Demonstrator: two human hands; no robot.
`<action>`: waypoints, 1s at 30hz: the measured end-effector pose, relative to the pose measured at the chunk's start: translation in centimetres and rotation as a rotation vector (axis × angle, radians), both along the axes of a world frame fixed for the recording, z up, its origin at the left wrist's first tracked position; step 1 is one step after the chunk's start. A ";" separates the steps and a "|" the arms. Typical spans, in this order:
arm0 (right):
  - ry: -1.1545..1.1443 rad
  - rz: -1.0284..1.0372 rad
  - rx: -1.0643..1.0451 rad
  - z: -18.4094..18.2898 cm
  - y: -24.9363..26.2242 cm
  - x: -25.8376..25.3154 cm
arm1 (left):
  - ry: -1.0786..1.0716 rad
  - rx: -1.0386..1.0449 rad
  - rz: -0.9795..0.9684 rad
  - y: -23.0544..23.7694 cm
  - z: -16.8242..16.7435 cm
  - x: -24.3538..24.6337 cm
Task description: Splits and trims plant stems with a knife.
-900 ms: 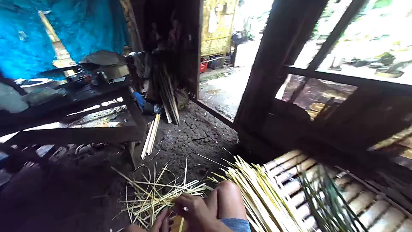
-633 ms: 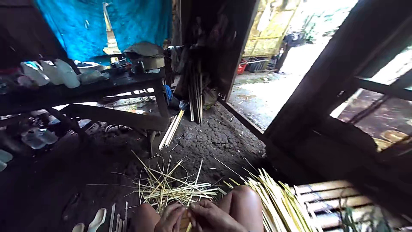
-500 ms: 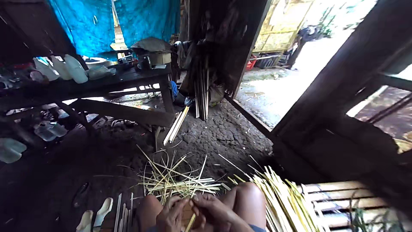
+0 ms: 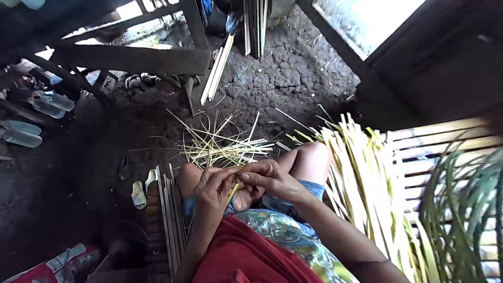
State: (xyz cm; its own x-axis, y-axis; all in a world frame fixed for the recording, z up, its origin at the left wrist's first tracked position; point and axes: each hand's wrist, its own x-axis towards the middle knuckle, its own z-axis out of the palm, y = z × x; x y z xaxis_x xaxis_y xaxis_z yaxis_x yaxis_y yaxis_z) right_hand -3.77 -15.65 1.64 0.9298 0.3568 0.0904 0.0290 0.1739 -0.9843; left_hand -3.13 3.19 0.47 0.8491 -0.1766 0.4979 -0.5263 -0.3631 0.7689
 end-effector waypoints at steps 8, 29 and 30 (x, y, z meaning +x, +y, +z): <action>0.437 0.172 0.298 0.5 1.3 0.0 | -0.232 0.062 0.188 -1.6 -0.3 -0.4; -0.136 0.049 0.157 2.8 1.3 -0.8 | 0.783 -1.359 -0.697 -6.3 5.2 5.5; -0.212 0.029 -0.002 2.5 1.6 -1.1 | 0.787 -1.433 -0.625 -6.3 5.2 6.0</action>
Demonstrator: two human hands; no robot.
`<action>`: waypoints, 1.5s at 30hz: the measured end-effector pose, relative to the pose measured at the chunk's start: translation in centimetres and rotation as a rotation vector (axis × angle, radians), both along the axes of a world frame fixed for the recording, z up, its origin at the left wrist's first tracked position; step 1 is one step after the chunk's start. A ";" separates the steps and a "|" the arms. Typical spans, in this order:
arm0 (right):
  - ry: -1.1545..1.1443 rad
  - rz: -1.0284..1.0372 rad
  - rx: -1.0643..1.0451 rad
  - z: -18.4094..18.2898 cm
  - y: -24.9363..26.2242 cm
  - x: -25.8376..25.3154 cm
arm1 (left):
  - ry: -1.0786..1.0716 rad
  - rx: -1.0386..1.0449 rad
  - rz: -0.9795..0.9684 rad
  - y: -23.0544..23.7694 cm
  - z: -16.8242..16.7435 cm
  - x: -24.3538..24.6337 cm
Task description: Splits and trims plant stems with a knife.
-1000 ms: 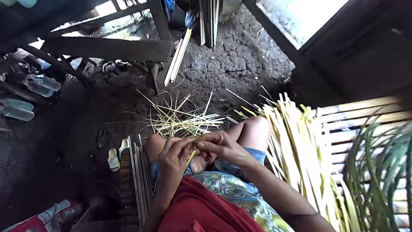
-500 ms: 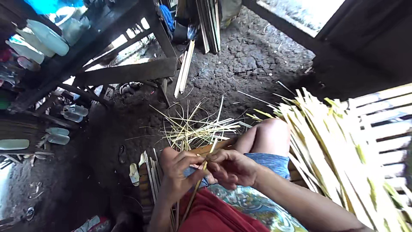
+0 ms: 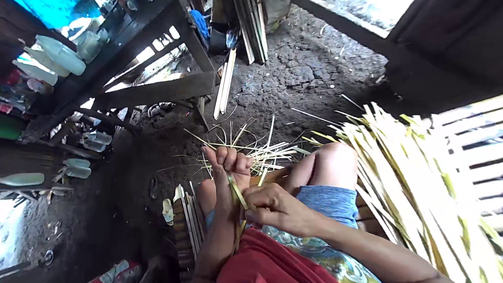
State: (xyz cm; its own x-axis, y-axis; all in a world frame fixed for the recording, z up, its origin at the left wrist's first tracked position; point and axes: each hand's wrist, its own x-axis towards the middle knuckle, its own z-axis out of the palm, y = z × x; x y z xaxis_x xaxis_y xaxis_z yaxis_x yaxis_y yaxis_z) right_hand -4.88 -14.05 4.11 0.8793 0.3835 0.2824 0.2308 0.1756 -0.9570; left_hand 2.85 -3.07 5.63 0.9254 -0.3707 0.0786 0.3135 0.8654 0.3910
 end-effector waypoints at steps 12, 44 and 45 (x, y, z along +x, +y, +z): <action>-0.118 0.043 -0.001 0.0 -1.5 -0.3 | 0.136 -0.251 -0.019 2.9 -2.5 0.4; 0.058 0.481 -0.174 -3.3 -1.0 -1.1 | 0.104 0.042 0.004 3.7 -4.7 4.3; 0.085 0.301 -0.189 -2.8 -1.7 -0.7 | 0.024 0.069 -0.093 3.7 -4.8 3.4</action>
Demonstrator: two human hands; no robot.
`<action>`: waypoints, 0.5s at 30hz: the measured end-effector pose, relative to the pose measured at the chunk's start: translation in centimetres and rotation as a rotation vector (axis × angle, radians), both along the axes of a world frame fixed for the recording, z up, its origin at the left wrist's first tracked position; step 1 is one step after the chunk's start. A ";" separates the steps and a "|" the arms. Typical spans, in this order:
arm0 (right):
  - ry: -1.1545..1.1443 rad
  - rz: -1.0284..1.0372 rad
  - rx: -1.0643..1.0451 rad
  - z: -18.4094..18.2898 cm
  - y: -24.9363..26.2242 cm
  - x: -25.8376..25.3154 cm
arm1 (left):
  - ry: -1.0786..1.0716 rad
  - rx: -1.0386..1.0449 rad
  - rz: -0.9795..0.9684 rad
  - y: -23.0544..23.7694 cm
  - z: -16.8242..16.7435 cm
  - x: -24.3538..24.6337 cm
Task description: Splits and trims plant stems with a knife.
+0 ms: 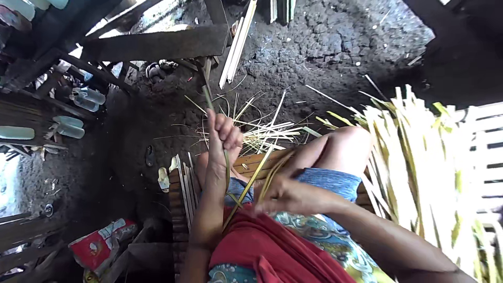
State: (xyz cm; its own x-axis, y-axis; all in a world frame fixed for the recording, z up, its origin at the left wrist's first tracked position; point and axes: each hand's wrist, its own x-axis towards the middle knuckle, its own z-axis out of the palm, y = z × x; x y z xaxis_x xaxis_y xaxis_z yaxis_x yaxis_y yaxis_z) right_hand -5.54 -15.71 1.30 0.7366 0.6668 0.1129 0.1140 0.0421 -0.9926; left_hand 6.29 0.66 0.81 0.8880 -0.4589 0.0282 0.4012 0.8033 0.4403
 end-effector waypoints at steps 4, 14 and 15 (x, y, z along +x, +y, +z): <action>-0.184 -0.701 -0.011 2.9 -3.0 3.8 | -0.186 0.230 -0.246 -0.7 0.5 -4.0; -0.144 0.151 -0.103 1.3 0.4 0.8 | 0.215 -0.067 0.190 -1.4 -1.1 0.6; -0.066 0.284 -0.045 0.8 1.0 0.0 | 0.225 -0.043 0.232 -1.0 -1.5 1.2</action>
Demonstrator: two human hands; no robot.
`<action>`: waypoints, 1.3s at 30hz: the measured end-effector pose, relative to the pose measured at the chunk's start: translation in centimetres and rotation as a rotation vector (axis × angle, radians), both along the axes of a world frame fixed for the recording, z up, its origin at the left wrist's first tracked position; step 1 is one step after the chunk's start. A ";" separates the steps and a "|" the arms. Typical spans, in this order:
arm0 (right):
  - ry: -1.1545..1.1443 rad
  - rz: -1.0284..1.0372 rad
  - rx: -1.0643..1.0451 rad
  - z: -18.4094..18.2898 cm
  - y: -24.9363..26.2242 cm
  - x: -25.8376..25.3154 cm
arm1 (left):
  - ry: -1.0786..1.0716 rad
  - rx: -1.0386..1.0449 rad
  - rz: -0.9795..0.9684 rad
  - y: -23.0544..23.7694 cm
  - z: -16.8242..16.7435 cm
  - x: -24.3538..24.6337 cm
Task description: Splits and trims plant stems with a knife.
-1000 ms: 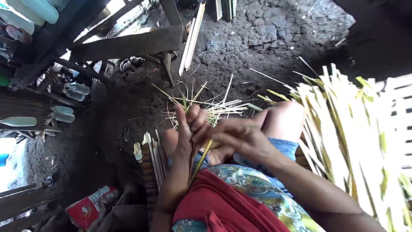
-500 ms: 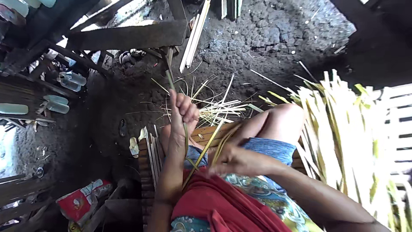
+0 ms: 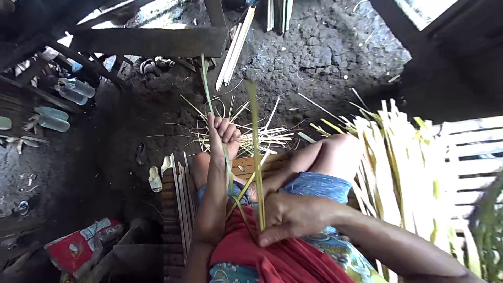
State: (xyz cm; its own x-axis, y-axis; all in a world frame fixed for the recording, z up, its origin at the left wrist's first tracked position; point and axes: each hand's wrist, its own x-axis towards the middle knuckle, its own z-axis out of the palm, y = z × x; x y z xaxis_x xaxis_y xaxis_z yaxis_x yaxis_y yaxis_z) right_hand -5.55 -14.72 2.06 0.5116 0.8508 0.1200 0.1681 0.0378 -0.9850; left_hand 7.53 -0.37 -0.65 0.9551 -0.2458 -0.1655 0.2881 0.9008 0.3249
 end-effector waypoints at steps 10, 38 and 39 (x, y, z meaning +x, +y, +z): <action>-0.205 -1.411 -0.014 3.2 -10.7 6.2 | -0.608 0.789 -0.873 6.0 3.2 -4.7; 0.191 -0.717 -1.242 -12.4 -6.9 -10.3 | -0.393 1.486 -1.152 -3.3 -11.7 -1.2; 0.176 -0.734 -1.242 -12.7 -6.9 -10.4 | -0.314 1.401 -1.060 -3.4 -12.4 -2.1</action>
